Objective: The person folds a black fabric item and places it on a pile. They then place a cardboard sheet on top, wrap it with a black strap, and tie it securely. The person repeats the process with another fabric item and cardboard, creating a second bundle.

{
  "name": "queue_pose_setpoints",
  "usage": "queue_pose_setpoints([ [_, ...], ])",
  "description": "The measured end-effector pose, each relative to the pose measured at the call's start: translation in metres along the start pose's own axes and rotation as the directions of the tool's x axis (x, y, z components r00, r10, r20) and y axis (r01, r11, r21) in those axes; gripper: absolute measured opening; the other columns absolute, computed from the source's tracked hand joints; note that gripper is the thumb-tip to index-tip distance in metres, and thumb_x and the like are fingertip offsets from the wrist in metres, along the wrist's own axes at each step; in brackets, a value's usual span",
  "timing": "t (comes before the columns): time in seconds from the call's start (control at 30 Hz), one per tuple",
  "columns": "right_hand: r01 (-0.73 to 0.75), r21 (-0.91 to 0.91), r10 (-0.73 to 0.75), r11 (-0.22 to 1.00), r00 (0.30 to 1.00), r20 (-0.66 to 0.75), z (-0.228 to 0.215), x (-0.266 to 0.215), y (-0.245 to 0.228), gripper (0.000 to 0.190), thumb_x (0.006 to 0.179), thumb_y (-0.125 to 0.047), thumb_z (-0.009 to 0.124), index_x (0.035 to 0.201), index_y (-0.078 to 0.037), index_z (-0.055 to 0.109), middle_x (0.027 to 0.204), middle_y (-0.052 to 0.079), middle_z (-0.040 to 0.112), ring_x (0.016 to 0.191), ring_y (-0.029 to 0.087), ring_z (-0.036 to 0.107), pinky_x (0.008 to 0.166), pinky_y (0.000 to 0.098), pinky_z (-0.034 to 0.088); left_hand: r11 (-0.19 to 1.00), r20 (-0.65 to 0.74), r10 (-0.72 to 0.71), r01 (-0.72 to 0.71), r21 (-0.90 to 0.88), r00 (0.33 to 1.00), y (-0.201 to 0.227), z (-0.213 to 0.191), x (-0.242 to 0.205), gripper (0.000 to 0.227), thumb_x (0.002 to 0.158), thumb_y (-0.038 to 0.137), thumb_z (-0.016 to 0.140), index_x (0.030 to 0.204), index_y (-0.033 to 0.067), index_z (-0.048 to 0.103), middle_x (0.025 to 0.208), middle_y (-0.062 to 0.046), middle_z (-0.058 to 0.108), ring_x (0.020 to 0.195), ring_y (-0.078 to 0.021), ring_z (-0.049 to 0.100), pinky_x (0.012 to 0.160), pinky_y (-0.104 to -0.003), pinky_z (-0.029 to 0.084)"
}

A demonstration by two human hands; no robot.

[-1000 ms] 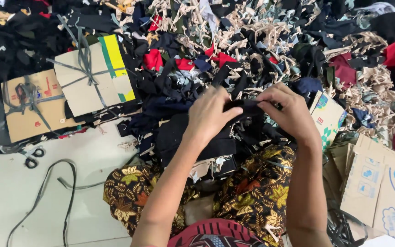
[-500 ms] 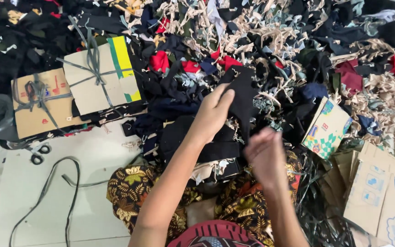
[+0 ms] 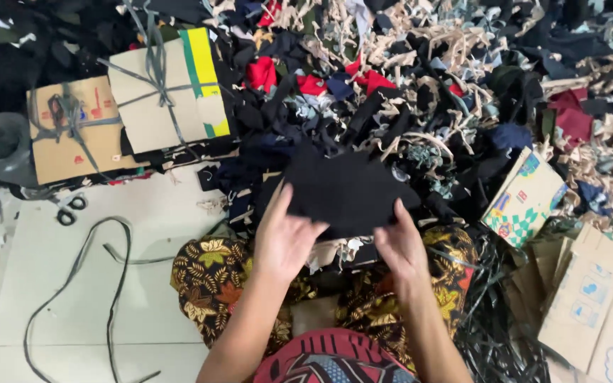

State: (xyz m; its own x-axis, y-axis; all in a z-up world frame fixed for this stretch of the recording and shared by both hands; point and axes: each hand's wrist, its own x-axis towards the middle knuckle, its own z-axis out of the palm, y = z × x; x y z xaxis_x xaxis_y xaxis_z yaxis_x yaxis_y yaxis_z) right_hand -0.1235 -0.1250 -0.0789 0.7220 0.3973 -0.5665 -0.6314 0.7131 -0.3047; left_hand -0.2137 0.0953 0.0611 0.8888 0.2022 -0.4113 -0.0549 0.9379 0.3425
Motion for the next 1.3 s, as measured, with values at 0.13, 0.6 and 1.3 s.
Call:
queue_pose_setpoints([
  [0.13,0.216,-0.261,-0.254,0.941,0.96,-0.121,-0.025,-0.006,0.02,0.039,0.092,-0.012,0.074,0.128,-0.002,0.064,0.121,0.02,0.071,0.107,0.033,0.072,0.096,0.0472,0.059,0.997,-0.067,0.052,-0.048,0.058,0.996,-0.004,-0.086,-0.012,0.033,0.102,0.023,0.055,0.134,0.0218,0.063,0.135,-0.018,0.067,0.127,-0.0364,0.061,0.109,-0.061,0.044],
  [0.6,0.106,-0.9,-0.324,0.422,0.945,-0.041,-0.045,-0.028,0.024,0.067,0.083,-0.006,0.083,0.142,0.003,0.053,0.127,0.03,0.066,0.12,0.04,0.063,0.093,0.0589,0.053,0.522,-0.117,0.281,-0.049,0.852,0.953,-0.017,-0.206,-0.002,0.049,0.099,0.004,0.057,0.148,0.0076,0.05,0.137,-0.023,0.063,0.122,-0.0366,0.063,0.094,-0.049,0.057],
  [1.3,0.196,-0.886,-0.416,0.419,0.909,0.005,-0.032,0.045,-0.03,0.049,0.103,-0.011,0.063,0.149,-0.004,0.05,0.142,0.026,0.056,0.136,0.044,0.05,0.105,0.0618,0.041,-0.891,0.777,-0.011,-0.359,0.278,0.629,-0.091,-0.158,0.021,0.084,0.082,0.056,0.071,0.155,0.028,0.042,0.167,-0.01,0.03,0.152,-0.037,0.028,0.108,-0.083,0.013],
])
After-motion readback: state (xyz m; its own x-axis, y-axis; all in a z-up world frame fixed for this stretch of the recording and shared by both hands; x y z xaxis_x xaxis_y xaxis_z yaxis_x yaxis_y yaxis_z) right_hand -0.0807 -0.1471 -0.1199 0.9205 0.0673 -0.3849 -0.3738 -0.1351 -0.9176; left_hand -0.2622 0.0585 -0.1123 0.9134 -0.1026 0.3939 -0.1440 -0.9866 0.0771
